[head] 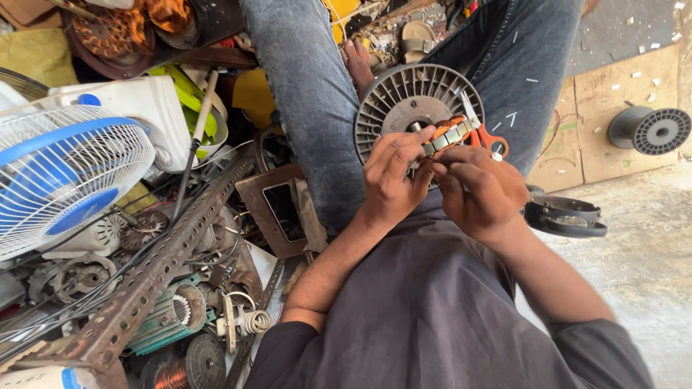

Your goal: The person is repairing an electric motor by hand. They use scissors to cut small pieces of white insulating material and insert them into the slots of the motor's stator between the copper windings.

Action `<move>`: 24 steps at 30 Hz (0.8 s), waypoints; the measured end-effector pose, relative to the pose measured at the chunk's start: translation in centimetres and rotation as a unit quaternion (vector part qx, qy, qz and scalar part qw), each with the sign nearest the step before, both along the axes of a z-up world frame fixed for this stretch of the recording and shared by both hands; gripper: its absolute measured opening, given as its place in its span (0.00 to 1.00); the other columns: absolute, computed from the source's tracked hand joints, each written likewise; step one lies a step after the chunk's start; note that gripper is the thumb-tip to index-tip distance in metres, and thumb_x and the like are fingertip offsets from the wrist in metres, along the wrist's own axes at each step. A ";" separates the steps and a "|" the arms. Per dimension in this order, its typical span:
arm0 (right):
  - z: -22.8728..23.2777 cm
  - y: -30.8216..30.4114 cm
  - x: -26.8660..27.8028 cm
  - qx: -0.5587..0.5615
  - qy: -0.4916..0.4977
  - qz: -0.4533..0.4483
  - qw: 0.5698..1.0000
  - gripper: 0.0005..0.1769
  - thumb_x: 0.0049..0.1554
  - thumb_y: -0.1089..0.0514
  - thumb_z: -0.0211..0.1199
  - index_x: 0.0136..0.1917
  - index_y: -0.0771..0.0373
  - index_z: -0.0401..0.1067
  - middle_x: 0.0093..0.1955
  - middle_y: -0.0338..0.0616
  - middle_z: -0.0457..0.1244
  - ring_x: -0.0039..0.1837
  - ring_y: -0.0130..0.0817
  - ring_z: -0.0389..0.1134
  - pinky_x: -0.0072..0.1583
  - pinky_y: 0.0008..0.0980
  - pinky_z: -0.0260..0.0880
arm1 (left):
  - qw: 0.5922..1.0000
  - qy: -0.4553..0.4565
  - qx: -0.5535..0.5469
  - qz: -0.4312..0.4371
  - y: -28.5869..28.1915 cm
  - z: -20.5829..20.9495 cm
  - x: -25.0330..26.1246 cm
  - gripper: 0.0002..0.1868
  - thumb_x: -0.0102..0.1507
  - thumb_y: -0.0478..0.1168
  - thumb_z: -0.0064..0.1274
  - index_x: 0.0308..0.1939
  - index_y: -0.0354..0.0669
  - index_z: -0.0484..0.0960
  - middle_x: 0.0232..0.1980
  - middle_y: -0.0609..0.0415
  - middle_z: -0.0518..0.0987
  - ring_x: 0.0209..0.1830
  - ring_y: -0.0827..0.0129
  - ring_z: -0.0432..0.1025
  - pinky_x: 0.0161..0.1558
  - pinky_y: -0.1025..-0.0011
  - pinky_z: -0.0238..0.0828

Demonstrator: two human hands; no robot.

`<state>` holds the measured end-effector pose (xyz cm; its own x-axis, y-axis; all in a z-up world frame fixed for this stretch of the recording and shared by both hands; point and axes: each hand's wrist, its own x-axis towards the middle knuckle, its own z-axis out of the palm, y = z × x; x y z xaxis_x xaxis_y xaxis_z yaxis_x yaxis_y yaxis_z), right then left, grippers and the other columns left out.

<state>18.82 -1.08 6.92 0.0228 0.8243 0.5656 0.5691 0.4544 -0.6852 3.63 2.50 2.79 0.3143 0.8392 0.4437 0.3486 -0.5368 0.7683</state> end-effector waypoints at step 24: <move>-4.7 -2.1 0.8 -0.078 0.386 -0.099 0.914 0.15 0.70 0.68 0.64 0.53 0.63 0.57 0.45 0.50 0.66 0.42 0.34 0.72 0.44 0.30 0.75 | 0.998 -0.005 0.058 -0.007 0.4 -0.5 -0.1 0.15 0.63 0.33 0.67 0.47 0.38 0.75 0.57 0.47 0.80 0.50 0.56 0.78 0.50 0.60 0.75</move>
